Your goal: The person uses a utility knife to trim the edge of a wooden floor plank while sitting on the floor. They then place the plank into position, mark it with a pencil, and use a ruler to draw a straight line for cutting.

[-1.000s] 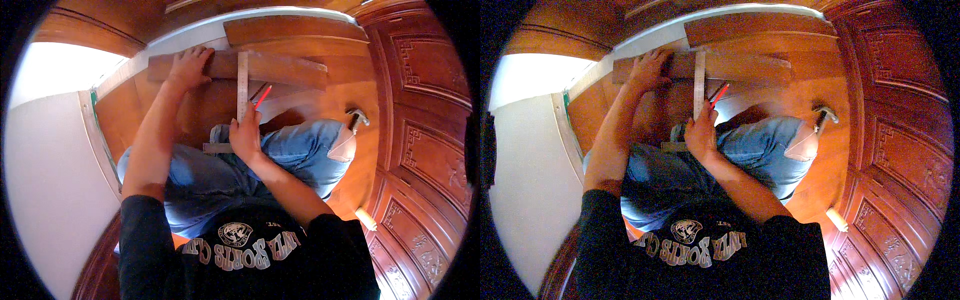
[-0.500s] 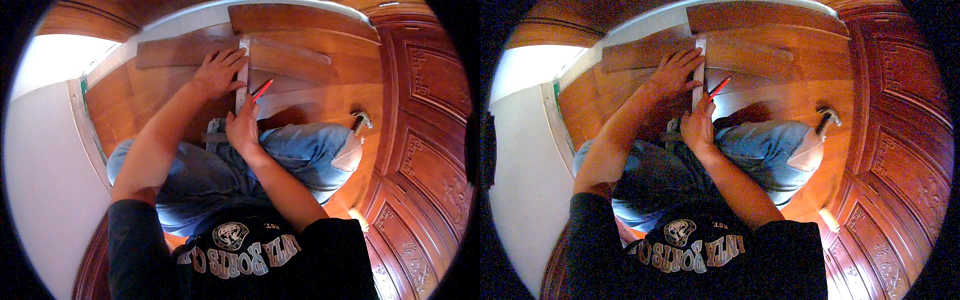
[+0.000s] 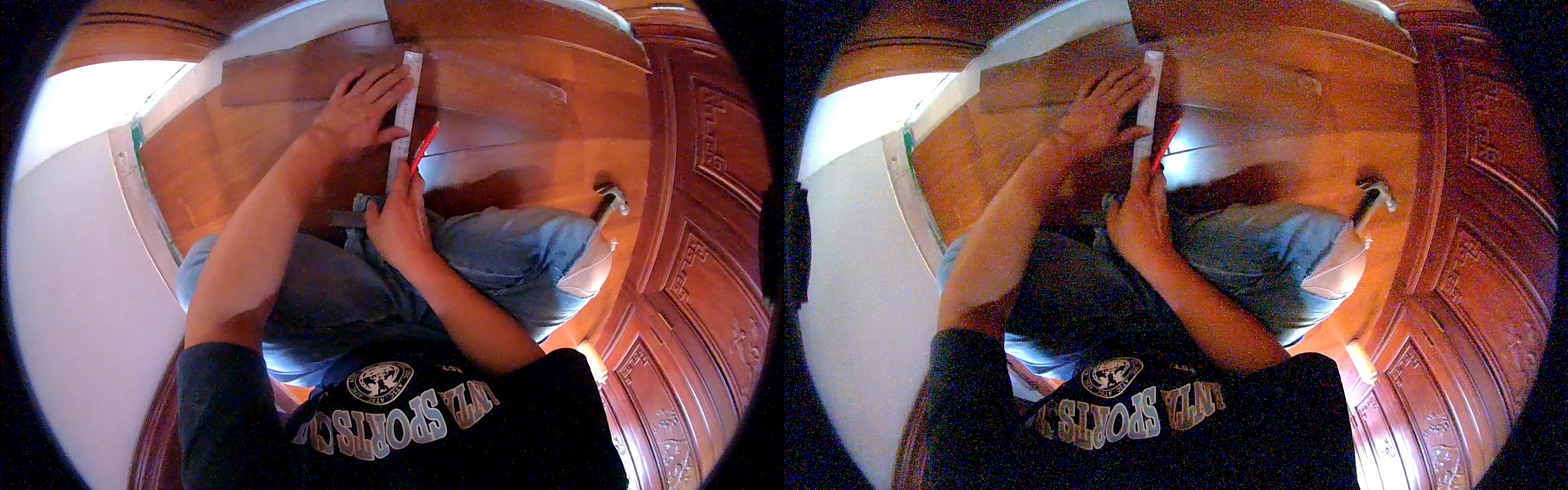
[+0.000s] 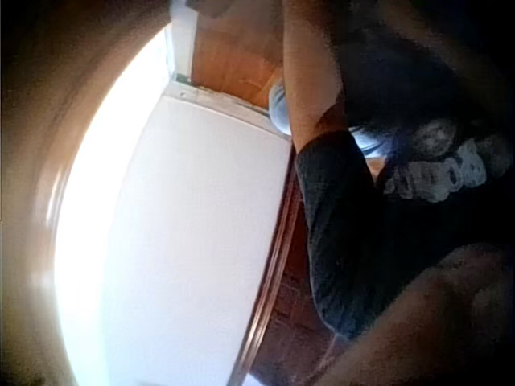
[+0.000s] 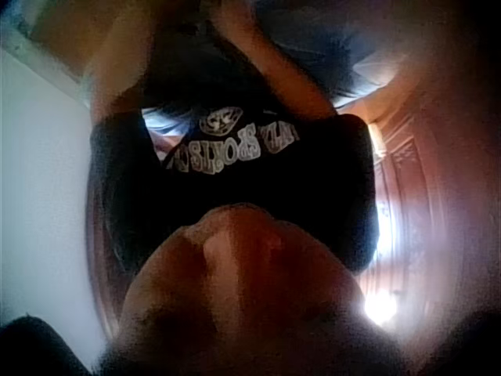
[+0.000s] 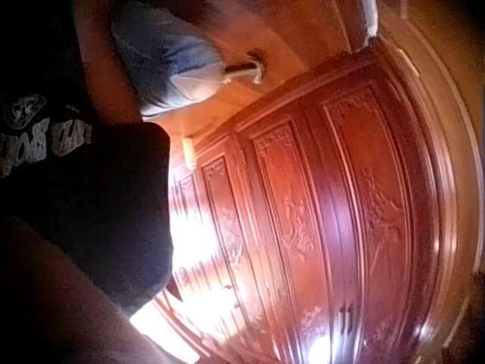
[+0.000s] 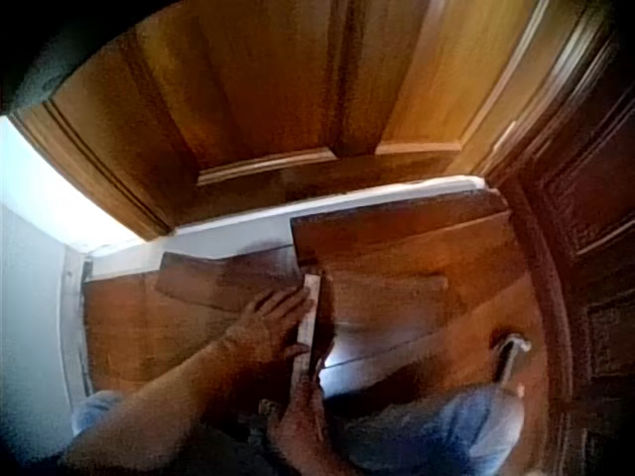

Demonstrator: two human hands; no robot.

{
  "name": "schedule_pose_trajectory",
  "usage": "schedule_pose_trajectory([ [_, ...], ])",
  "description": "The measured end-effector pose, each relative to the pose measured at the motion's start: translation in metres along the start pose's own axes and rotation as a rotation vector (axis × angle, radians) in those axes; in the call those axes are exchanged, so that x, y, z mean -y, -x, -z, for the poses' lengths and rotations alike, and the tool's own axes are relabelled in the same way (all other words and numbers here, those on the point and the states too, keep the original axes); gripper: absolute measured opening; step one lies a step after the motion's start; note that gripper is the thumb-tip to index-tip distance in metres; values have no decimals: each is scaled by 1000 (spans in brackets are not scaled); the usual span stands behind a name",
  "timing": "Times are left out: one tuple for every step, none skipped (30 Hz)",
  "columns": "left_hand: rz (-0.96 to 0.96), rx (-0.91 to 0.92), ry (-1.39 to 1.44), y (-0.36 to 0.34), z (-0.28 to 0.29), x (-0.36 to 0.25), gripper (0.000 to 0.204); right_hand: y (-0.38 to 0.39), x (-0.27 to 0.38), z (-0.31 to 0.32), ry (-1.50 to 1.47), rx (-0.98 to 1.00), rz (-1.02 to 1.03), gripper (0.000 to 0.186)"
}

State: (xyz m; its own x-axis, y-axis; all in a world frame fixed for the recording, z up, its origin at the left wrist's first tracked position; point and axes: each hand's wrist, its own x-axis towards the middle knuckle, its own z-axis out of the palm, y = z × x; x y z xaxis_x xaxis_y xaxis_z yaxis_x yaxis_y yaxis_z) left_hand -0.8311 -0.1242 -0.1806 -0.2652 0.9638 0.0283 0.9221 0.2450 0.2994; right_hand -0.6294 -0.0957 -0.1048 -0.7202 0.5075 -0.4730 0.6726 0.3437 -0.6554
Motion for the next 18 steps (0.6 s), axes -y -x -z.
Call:
schedule_pose_trajectory([
  [4, -11, 18, 0, -1, 2, 92, 0, 0, 0, -5, 1, 0, 90],
  [-4, -28, 28, 1, -3, 2, 93, 0, 2, 1, -9, 2, 0, 90],
  [-11, -46, 39, 2, -4, 3, 94, 1, 3, 2, -13, 2, 0, 90],
  [-19, -65, 49, 2, -4, 2, 95, 1, 4, 3, -7, 15, -5, 91],
  [-12, -46, 43, 2, -3, 2, 95, 2, 6, 4, -1, 27, -10, 91],
  [-5, -26, 37, 3, -2, 2, 95, 3, 6, 4, 6, 40, -15, 91],
  [2, -10, 30, 2, -2, 2, 94, 3, 5, 3, 12, 27, -2, 92],
  [0, -16, 25, 1, -1, 2, 93, 3, 4, 1, 19, 14, 11, 92],
  [-2, -22, 20, 0, -1, 1, 91, 3, 2, 0, 25, 1, 24, 92],
  [-1, -26, 11, 1, 0, 1, 89, 3, 2, -1, 45, 4, 30, 93],
  [-2, -28, 19, 1, 0, 2, 89, 4, 2, -2, 65, 8, 37, 93],
  [-2, -31, 26, 2, 1, 2, 89, 5, 2, -2, 85, 13, 44, 94],
  [-5, -35, 34, 2, 0, 3, 89, 4, 1, -3, 82, 9, 50, 94],
  [-8, -39, 27, 3, -1, 3, 89, 4, 0, -3, 79, 6, 58, 94],
  [-10, -44, 21, 3, -1, 4, 89, 5, 0, -3, 76, 4, 65, 94],
  [-15, -49, 15, 2, -2, 4, 88, 4, 0, -3, 67, 5, 59, 94],
  [-19, -50, 20, 2, -3, 5, 89, 4, 0, -4, 58, 8, 53, 94],
  [-23, -50, 25, 2, -3, 6, 90, 4, 0, -4, 49, 10, 47, 94],
])
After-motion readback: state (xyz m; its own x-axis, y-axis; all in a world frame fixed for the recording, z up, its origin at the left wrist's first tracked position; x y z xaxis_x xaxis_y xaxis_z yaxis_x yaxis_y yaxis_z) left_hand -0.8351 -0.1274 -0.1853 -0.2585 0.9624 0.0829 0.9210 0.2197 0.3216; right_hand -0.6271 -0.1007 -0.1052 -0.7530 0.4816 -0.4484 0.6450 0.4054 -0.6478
